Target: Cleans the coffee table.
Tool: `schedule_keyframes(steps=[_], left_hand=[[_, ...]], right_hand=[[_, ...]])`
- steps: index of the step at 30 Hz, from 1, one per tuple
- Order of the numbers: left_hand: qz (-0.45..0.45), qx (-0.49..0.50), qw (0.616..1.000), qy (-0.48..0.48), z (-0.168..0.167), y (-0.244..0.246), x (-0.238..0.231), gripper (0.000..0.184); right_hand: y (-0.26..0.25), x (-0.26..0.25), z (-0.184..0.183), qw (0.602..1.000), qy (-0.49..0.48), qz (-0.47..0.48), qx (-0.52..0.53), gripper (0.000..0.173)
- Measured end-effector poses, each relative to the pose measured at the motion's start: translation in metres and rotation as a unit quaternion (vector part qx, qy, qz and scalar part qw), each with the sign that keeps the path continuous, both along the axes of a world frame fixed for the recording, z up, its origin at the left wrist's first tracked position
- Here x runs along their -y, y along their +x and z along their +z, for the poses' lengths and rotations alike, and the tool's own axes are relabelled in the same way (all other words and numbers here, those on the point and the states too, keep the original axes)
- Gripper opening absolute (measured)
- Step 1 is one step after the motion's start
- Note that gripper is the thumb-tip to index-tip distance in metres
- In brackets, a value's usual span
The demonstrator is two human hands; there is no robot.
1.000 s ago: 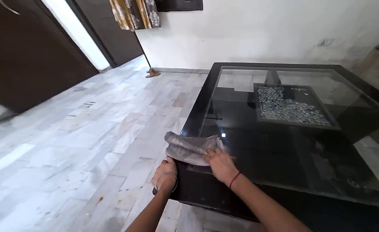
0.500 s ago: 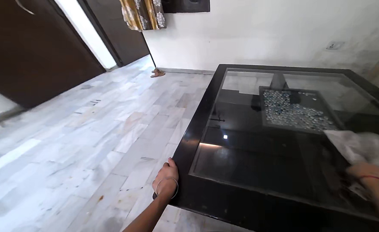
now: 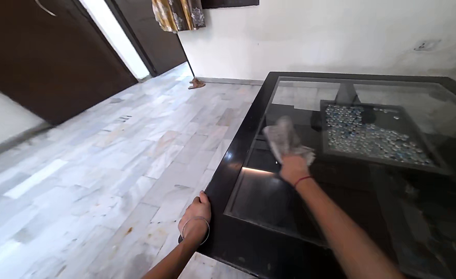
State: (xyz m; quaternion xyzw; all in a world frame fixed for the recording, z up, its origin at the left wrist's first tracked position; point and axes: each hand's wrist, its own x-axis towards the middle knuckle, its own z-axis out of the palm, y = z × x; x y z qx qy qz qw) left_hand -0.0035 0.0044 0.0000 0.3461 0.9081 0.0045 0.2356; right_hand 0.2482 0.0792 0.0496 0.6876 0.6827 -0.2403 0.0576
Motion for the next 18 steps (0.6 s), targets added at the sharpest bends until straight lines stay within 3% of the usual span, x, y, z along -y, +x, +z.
schedule_keyframes(steps=[4, 8, 11, 14, 18], left_hand=[[0.001, 0.0, 1.0, 0.002, -0.001, 0.0, 0.0, 0.067], [-0.002, -0.007, 1.0, 0.008, -0.005, -0.003, -0.001, 0.069], [-0.003, -0.007, 1.0, 0.003, -0.004, -0.001, 0.0, 0.069], [-0.001, -0.005, 1.0, 0.011, -0.005, -0.001, 0.001, 0.069], [-0.001, -0.001, 1.0, 0.016, -0.005, 0.0, 0.002, 0.07]], right_hand=[[-0.065, 0.012, -0.01, 0.966, 0.013, 0.256, -0.044, 0.059], [-0.043, 0.011, -0.021, 0.952, 0.048, 0.301, -0.037, 0.051], [0.024, 0.008, -0.029, 0.973, 0.094, 0.208, -0.007, 0.052], [0.115, 0.02, -0.027, 0.992, 0.101, 0.025, 0.072, 0.05], [0.229, 0.07, -0.02, 0.955, 0.015, -0.248, 0.163, 0.044]])
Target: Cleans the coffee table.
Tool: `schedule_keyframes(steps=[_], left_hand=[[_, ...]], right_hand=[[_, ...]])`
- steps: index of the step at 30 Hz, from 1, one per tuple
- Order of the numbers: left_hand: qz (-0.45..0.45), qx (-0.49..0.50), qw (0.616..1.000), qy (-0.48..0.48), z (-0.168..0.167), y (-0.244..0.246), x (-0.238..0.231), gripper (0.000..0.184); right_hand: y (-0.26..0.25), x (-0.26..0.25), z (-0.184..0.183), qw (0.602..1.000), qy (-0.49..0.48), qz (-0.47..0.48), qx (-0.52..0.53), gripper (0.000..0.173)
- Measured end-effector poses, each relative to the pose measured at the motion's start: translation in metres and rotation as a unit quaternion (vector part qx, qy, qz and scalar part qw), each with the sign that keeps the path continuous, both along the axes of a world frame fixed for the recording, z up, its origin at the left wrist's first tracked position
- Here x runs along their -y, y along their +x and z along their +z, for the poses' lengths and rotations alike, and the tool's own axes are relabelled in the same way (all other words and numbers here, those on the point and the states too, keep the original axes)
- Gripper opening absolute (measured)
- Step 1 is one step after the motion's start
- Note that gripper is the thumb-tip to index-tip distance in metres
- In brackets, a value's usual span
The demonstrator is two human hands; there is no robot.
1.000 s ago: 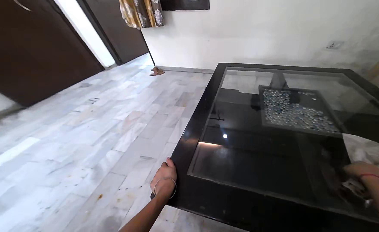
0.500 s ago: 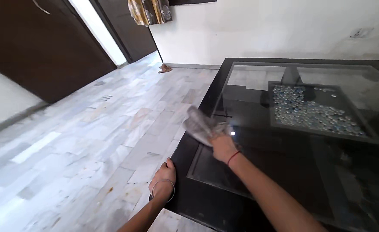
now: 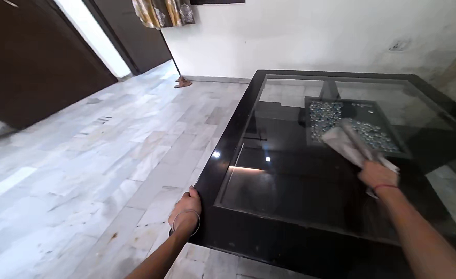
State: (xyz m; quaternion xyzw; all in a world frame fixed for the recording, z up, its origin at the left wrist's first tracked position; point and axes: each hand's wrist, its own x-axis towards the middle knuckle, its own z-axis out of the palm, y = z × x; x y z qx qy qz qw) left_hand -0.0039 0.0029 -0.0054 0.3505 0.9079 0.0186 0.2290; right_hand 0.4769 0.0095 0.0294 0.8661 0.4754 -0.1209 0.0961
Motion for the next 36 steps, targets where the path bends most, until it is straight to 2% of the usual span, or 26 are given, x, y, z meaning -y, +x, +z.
schedule_keyframes(steps=[1, 3, 6, 9, 13, 15, 17, 21, 23, 26, 29, 32, 34, 36], left_hand=[[0.002, 0.001, 1.0, 0.003, -0.001, 0.0, 0.001, 0.07], [0.002, 0.0, 1.0, 0.006, -0.003, -0.002, 0.0, 0.072], [-0.003, 0.004, 1.0, 0.011, -0.007, -0.002, 0.002, 0.074], [-0.011, 0.004, 1.0, 0.023, -0.008, -0.002, 0.005, 0.076], [-0.013, 0.026, 0.997, 0.073, -0.011, -0.006, 0.008, 0.077], [-0.038, 0.037, 0.995, 0.087, -0.013, -0.008, 0.013, 0.075], [-0.073, 0.041, 0.992, 0.092, -0.012, -0.014, 0.014, 0.072], [-0.167, 0.082, 0.98, 0.075, -0.014, -0.039, 0.012, 0.072], [-0.192, 0.088, 0.975, 0.069, -0.016, -0.045, 0.016, 0.071], [-0.174, 0.055, 0.979, 0.086, -0.014, -0.039, 0.031, 0.072], [-0.128, 0.027, 0.985, 0.109, -0.014, -0.027, 0.036, 0.072], [-0.078, 0.004, 0.987, 0.143, -0.023, -0.026, 0.033, 0.073], [-0.075, -0.002, 0.986, 0.148, -0.033, -0.034, 0.024, 0.074], [-0.084, 0.0, 0.987, 0.137, -0.036, -0.037, 0.023, 0.076]], right_hand=[[0.019, 0.015, -0.002, 0.998, -0.023, -0.054, 0.009, 0.044], [0.031, 0.041, -0.003, 0.992, -0.066, -0.101, 0.031, 0.04], [-0.002, 0.065, 0.006, 0.991, -0.095, -0.093, 0.023, 0.041], [-0.07, 0.088, 0.028, 0.992, -0.121, 0.003, -0.025, 0.049], [-0.149, 0.137, 0.04, 0.962, -0.128, 0.231, -0.076, 0.071], [-0.159, 0.159, 0.039, 0.934, -0.125, 0.322, -0.096, 0.07], [-0.152, 0.174, 0.043, 0.924, -0.127, 0.345, -0.105, 0.062], [-0.08, 0.204, 0.054, 0.95, -0.124, 0.256, -0.128, 0.058], [-0.03, 0.233, 0.045, 0.967, -0.104, 0.193, -0.128, 0.059], [0.032, 0.286, 0.024, 0.989, -0.07, 0.081, -0.098, 0.062], [0.077, 0.332, 0.009, 0.995, -0.031, -0.072, -0.065, 0.056], [0.086, 0.354, 0.01, 0.978, -0.046, -0.19, -0.067, 0.047], [0.07, 0.345, 0.02, 0.972, -0.068, -0.207, -0.085, 0.04], [0.041, 0.32, 0.032, 0.974, -0.064, -0.185, -0.117, 0.036]])
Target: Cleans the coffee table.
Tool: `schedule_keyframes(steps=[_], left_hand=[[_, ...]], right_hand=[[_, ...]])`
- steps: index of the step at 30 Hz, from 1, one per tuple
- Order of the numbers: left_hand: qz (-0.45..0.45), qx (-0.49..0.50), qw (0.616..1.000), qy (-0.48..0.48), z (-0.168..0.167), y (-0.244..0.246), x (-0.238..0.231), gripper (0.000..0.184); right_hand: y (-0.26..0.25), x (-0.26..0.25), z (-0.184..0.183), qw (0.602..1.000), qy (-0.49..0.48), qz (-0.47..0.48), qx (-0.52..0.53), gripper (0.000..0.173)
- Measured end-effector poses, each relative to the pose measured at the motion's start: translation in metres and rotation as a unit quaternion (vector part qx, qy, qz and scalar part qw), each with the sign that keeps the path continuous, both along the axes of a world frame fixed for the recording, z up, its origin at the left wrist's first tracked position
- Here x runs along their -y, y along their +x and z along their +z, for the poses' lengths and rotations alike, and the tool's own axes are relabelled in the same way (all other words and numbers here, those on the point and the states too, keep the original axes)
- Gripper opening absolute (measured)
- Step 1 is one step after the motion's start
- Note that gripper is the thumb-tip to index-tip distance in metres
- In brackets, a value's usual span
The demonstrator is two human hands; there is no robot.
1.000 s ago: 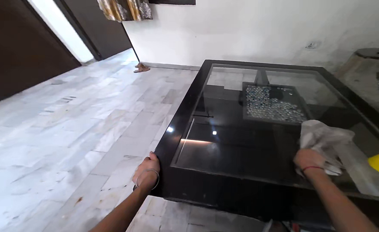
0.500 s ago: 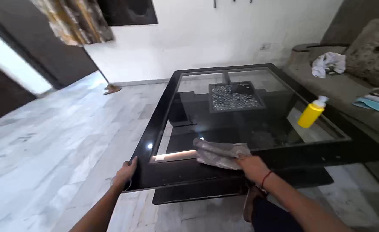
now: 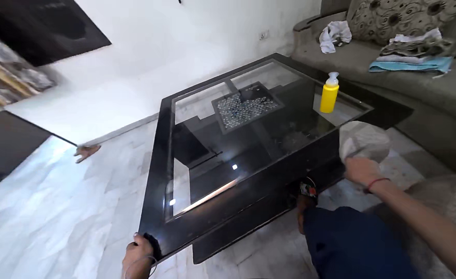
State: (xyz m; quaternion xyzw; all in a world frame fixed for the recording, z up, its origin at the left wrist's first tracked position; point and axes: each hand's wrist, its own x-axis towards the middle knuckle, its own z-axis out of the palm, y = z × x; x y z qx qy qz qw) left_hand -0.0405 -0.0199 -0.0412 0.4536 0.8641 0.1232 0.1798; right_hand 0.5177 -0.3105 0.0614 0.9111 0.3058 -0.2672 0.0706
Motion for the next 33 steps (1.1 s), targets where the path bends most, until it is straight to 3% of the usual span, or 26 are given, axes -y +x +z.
schedule_keyframes(steps=[7, 13, 17, 21, 26, 29, 33], left_hand=[[-0.01, -0.013, 1.0, -0.013, 0.002, 0.0, -0.002, 0.076], [-0.007, -0.017, 0.999, -0.026, 0.005, 0.001, -0.003, 0.074], [0.01, -0.019, 0.999, -0.03, 0.002, 0.002, -0.004, 0.072], [0.008, -0.02, 1.0, -0.021, 0.006, 0.005, -0.002, 0.072], [0.004, -0.021, 1.0, -0.019, 0.013, 0.009, 0.006, 0.07], [0.005, -0.016, 1.0, -0.016, 0.015, 0.009, 0.006, 0.07], [0.012, -0.016, 1.0, -0.013, 0.013, 0.009, 0.008, 0.07]], right_hand=[[-0.14, -0.085, 0.053, 0.957, -0.033, 0.247, -0.147, 0.035], [-0.214, -0.108, 0.089, 0.913, 0.031, 0.384, -0.138, 0.028], [-0.25, -0.126, 0.066, 0.88, 0.057, 0.463, -0.085, 0.025], [-0.257, -0.139, 0.025, 0.797, 0.062, 0.601, 0.015, 0.027], [-0.221, -0.154, -0.012, 0.697, 0.256, 0.67, 0.005, 0.023], [-0.194, -0.169, -0.016, 0.72, 0.252, 0.643, -0.067, 0.033], [-0.146, -0.176, -0.019, 0.826, 0.198, 0.51, -0.137, 0.04]])
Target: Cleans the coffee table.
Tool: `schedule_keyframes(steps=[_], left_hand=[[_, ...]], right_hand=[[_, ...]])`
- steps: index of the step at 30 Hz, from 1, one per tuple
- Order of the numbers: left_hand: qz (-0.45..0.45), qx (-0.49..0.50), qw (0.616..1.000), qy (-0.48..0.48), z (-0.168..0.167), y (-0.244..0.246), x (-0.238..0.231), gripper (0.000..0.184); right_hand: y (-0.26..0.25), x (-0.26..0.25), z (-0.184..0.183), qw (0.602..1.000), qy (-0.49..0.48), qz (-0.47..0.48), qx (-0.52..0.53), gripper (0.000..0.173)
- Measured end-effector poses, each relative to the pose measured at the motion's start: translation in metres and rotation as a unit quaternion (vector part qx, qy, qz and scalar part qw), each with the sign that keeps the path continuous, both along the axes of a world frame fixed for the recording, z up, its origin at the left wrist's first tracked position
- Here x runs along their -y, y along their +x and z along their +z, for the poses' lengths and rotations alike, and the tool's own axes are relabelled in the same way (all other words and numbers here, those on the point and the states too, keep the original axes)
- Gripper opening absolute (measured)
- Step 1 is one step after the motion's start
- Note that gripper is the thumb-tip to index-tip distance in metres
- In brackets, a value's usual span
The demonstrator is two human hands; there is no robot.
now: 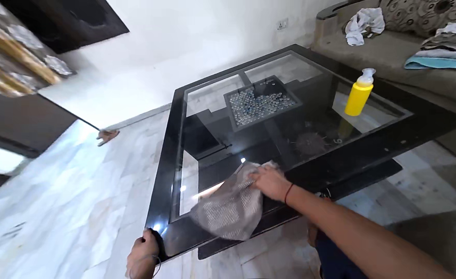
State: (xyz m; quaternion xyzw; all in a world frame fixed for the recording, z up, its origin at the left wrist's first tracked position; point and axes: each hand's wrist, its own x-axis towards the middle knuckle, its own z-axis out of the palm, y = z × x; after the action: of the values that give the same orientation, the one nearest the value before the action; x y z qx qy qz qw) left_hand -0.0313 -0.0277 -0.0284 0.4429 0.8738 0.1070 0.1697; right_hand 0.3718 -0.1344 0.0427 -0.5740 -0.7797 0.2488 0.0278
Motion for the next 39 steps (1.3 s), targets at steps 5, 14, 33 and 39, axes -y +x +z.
schedule_keyframes(steps=[5, 14, 33, 39], left_hand=[[-0.002, -0.003, 1.0, -0.006, 0.002, 0.002, 0.001, 0.07], [0.009, -0.011, 1.0, -0.016, 0.002, 0.004, -0.001, 0.069], [-0.003, -0.012, 0.999, -0.045, 0.017, 0.015, 0.005, 0.065], [0.012, -0.016, 0.999, -0.05, 0.017, 0.019, 0.005, 0.066]], right_hand=[[0.056, -0.003, -0.004, 0.959, -0.022, -0.266, 0.098, 0.04], [0.017, -0.016, 0.0, 0.886, -0.117, -0.418, 0.162, 0.053], [-0.111, -0.067, -0.017, 0.994, 0.008, 0.098, -0.04, 0.053], [-0.058, -0.114, -0.02, 0.965, -0.001, -0.254, 0.058, 0.046]])
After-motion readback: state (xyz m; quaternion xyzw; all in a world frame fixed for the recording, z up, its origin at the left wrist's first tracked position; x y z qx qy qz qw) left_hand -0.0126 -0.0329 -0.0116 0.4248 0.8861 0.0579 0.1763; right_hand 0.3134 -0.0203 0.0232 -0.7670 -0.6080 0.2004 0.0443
